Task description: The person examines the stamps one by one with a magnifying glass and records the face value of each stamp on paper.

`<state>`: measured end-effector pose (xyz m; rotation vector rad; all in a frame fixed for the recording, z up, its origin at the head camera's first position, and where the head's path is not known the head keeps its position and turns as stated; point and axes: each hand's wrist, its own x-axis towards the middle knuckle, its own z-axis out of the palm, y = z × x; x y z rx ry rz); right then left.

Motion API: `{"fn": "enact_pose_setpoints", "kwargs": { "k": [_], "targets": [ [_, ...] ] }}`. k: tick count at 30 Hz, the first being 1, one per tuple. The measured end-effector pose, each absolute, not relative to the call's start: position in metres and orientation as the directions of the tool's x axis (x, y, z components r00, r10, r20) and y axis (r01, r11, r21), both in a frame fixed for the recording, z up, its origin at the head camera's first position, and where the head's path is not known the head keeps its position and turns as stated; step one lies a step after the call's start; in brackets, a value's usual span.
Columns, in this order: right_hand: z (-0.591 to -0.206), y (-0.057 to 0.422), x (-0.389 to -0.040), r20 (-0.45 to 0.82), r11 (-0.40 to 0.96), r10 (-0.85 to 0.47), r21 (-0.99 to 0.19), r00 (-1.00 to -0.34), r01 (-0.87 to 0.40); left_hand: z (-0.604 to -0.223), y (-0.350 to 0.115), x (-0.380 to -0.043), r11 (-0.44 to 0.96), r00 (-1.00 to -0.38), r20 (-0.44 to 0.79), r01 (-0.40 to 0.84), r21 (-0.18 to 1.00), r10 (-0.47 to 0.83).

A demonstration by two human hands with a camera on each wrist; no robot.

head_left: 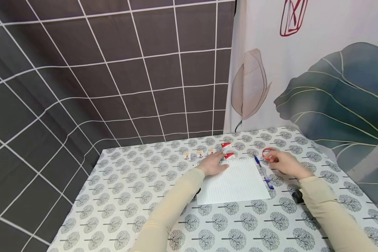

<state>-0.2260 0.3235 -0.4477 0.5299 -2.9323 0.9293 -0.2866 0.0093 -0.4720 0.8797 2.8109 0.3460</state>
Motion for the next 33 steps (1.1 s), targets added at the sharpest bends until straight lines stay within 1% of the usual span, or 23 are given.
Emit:
{"fn": "enact_pose_setpoints", "kwargs": {
  "k": [4, 6, 11, 14, 18, 22, 30, 33],
  "targets": [
    [-0.451, 0.317, -0.228, 0.116, 0.746, -0.346, -0.568, -0.931, -0.348, -0.473, 0.009, -0.286, 0.797, -0.810, -0.095, 0.537, 0.277, 0.579],
    [-0.452, 0.314, -0.229, 0.122, 0.748, -0.361, -0.554, -0.925, -0.365, -0.473, 0.009, -0.285, 0.795, -0.809, -0.095, 0.537, 0.281, 0.580],
    [-0.457, 0.307, -0.235, 0.085, 0.739, -0.388, -0.566, -0.918, -0.365, -0.475, 0.009, -0.285, 0.793, -0.808, -0.095, 0.538, 0.285, 0.582],
    [-0.458, 0.304, -0.238, 0.046, 0.721, -0.402, -0.600, -0.914, -0.347, -0.475, 0.009, -0.286, 0.793, -0.807, -0.094, 0.540, 0.282, 0.583],
    [-0.456, 0.299, -0.241, 0.037, 0.711, -0.408, -0.614, -0.912, -0.343, -0.474, 0.009, -0.287, 0.792, -0.807, -0.087, 0.544, 0.279, 0.585],
    [-0.455, 0.293, -0.243, 0.033, 0.730, -0.397, -0.595, -0.917, -0.337, -0.473, 0.008, -0.287, 0.790, -0.804, -0.086, 0.547, 0.277, 0.588],
    [-0.452, 0.284, -0.244, -0.048, 0.775, -0.365, -0.569, -0.930, -0.275, -0.473, 0.007, -0.286, 0.792, -0.802, -0.099, 0.547, 0.271, 0.588],
    [-0.451, 0.282, -0.244, -0.046, 0.789, -0.373, -0.541, -0.927, -0.291, -0.472, 0.007, -0.286, 0.792, -0.804, -0.095, 0.546, 0.273, 0.587]
  ]
}}
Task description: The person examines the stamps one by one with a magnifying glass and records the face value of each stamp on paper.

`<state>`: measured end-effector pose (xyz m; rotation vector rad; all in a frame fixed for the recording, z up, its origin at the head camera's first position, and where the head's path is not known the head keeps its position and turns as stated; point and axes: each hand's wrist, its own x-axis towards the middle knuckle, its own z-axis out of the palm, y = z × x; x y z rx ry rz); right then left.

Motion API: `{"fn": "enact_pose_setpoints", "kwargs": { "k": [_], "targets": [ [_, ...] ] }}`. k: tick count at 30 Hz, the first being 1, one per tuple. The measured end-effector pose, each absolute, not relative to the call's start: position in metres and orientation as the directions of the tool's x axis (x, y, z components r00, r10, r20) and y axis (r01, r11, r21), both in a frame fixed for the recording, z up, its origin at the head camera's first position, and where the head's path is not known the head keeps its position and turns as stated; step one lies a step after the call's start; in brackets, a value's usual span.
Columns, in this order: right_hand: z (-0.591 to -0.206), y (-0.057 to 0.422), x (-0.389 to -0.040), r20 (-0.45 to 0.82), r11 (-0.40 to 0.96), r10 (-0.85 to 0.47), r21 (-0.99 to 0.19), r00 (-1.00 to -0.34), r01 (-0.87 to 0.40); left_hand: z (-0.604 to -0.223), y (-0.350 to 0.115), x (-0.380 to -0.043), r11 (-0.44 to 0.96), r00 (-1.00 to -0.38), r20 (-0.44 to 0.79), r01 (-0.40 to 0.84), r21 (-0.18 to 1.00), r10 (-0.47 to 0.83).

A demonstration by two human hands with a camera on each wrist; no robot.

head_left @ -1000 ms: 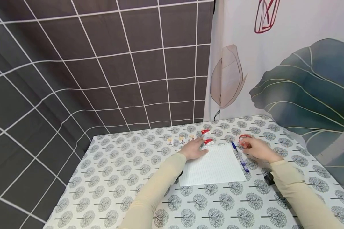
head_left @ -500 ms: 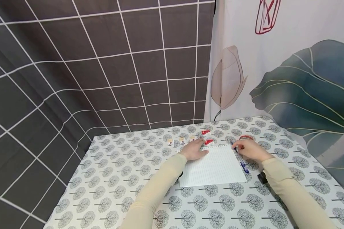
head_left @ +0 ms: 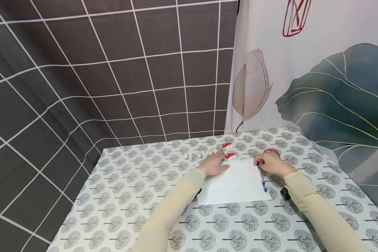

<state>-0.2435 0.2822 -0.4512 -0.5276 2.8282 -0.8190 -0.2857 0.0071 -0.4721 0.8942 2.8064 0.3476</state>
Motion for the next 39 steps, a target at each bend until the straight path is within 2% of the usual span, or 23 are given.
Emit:
{"fn": "enact_pose_setpoints", "kwargs": {
  "k": [7, 12, 22, 29, 33, 39],
  "targets": [
    [-0.451, 0.281, -0.242, -0.084, 0.779, -0.374, -0.569, -0.924, -0.263, -0.473, 0.008, -0.286, 0.789, -0.803, -0.090, 0.548, 0.279, 0.590],
    [-0.450, 0.280, -0.240, -0.068, 0.759, -0.391, -0.587, -0.918, -0.280, -0.472, 0.008, -0.286, 0.789, -0.804, -0.086, 0.547, 0.281, 0.588],
    [-0.451, 0.285, -0.235, 0.022, 0.729, -0.428, -0.583, -0.904, -0.360, -0.473, 0.008, -0.285, 0.790, -0.803, -0.092, 0.549, 0.272, 0.589],
    [-0.457, 0.290, -0.238, 0.058, 0.686, -0.422, -0.632, -0.905, -0.360, -0.471, 0.009, -0.285, 0.793, -0.802, -0.074, 0.564, 0.228, 0.592],
    [-0.456, 0.291, -0.239, 0.110, 0.690, -0.423, -0.604, -0.899, -0.398, -0.470, 0.009, -0.285, 0.792, -0.800, -0.070, 0.570, 0.221, 0.596],
    [-0.450, 0.291, -0.237, 0.145, 0.682, -0.389, -0.618, -0.910, -0.390, -0.471, 0.007, -0.288, 0.781, -0.793, -0.031, 0.591, 0.201, 0.608]
  ]
}}
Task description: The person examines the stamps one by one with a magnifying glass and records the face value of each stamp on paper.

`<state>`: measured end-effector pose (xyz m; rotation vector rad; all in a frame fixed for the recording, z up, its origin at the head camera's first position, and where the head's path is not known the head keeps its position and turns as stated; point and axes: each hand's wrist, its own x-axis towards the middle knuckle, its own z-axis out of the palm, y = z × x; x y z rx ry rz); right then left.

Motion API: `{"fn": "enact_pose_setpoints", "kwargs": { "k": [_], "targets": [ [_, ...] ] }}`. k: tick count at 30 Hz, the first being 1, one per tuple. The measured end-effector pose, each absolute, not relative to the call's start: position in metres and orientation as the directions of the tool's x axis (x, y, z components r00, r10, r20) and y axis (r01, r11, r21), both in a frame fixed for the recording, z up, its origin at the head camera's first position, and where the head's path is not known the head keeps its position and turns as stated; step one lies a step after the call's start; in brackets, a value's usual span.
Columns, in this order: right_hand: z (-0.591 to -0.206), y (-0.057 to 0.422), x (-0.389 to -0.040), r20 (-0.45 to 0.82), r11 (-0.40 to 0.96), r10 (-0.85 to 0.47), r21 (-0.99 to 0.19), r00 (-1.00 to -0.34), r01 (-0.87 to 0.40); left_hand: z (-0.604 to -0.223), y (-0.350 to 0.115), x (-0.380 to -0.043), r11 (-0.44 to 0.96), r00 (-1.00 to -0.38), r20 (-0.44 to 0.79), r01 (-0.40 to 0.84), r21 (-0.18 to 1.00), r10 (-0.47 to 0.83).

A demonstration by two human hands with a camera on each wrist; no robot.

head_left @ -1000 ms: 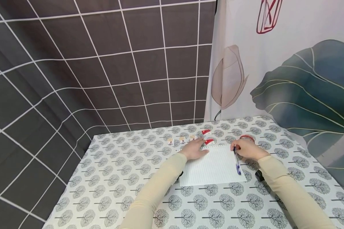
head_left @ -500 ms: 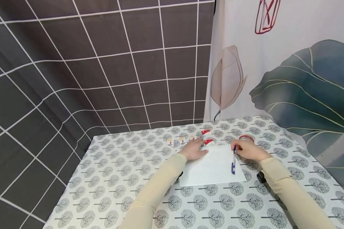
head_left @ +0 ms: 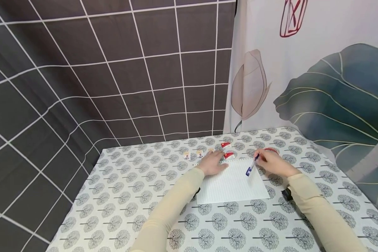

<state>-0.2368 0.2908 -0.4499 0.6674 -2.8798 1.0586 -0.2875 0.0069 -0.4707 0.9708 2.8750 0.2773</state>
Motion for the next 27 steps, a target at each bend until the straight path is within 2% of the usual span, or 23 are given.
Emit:
{"fn": "enact_pose_setpoints", "kwargs": {
  "k": [7, 16, 19, 27],
  "targets": [
    [-0.436, 0.290, -0.235, 0.179, 0.693, -0.373, -0.599, -0.910, -0.402, -0.474, -0.003, -0.294, 0.758, -0.763, 0.027, 0.645, 0.094, 0.646],
    [-0.427, 0.290, -0.230, 0.220, 0.707, -0.284, -0.609, -0.933, -0.359, -0.474, -0.029, -0.287, 0.748, -0.749, -0.017, 0.660, 0.073, 0.663],
    [-0.425, 0.290, -0.230, 0.236, 0.689, -0.235, -0.644, -0.943, -0.333, -0.472, -0.039, -0.284, 0.751, -0.752, -0.027, 0.656, 0.070, 0.659],
    [-0.415, 0.277, -0.230, 0.179, 0.660, -0.077, -0.728, -0.981, -0.185, -0.470, -0.053, -0.273, 0.747, -0.742, -0.085, 0.662, 0.065, 0.665]
  ]
}}
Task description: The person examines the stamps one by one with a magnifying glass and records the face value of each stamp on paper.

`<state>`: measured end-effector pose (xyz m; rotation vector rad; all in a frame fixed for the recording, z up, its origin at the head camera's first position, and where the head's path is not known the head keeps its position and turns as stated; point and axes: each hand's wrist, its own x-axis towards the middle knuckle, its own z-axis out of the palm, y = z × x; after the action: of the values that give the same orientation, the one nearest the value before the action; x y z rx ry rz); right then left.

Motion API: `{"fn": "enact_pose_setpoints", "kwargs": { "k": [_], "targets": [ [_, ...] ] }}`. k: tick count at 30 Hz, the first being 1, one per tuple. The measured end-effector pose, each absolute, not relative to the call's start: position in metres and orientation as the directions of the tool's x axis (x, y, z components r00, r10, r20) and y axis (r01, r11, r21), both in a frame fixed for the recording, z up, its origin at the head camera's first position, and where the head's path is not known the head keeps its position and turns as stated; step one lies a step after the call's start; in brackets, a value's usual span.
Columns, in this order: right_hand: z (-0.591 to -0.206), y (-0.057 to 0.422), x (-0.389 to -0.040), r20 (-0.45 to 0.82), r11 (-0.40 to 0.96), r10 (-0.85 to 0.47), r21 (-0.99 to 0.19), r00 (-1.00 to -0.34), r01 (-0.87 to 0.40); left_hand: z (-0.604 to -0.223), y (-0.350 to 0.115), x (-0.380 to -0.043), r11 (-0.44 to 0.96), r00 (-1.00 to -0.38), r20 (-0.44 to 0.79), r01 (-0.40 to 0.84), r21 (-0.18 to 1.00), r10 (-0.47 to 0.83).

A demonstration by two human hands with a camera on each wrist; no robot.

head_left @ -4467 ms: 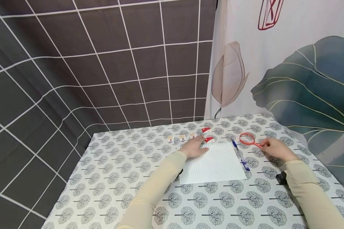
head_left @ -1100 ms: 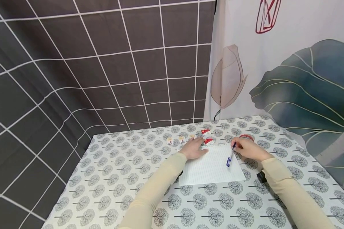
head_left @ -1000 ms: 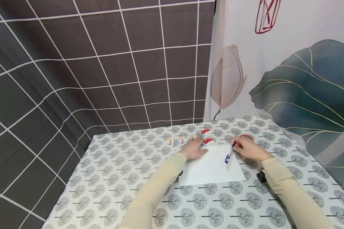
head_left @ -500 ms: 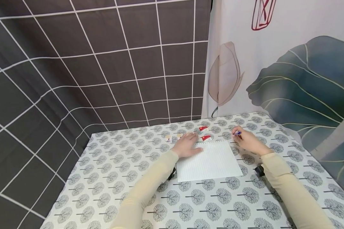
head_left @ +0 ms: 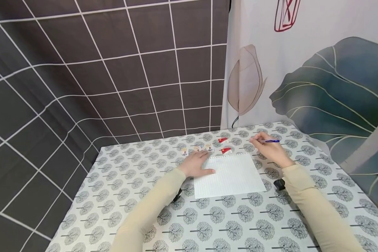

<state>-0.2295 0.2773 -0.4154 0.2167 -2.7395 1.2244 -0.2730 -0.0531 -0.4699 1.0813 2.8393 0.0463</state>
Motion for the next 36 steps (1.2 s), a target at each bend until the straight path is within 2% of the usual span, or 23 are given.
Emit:
{"fn": "enact_pose_setpoints", "kwargs": {
  "k": [7, 14, 21, 29, 36],
  "targets": [
    [-0.419, 0.255, -0.235, 0.173, 0.595, -0.041, -0.787, -0.984, -0.163, -0.469, -0.056, -0.268, 0.746, -0.739, -0.109, 0.663, 0.058, 0.665],
    [-0.429, 0.232, -0.236, 0.161, 0.626, -0.028, -0.767, -0.987, -0.142, -0.470, -0.057, -0.266, 0.749, -0.742, -0.109, 0.660, 0.054, 0.661],
    [-0.441, 0.216, -0.243, 0.125, 0.579, -0.011, -0.808, -0.992, -0.108, -0.469, -0.056, -0.265, 0.754, -0.747, -0.100, 0.654, 0.067, 0.657],
    [-0.447, 0.205, -0.244, 0.103, 0.517, -0.054, -0.848, -0.993, -0.116, -0.468, -0.052, -0.266, 0.762, -0.755, -0.104, 0.643, 0.073, 0.647],
    [-0.449, 0.198, -0.247, 0.130, 0.536, -0.085, -0.830, -0.988, -0.155, -0.471, -0.054, -0.267, 0.765, -0.758, -0.104, 0.639, 0.082, 0.644]
  ]
}}
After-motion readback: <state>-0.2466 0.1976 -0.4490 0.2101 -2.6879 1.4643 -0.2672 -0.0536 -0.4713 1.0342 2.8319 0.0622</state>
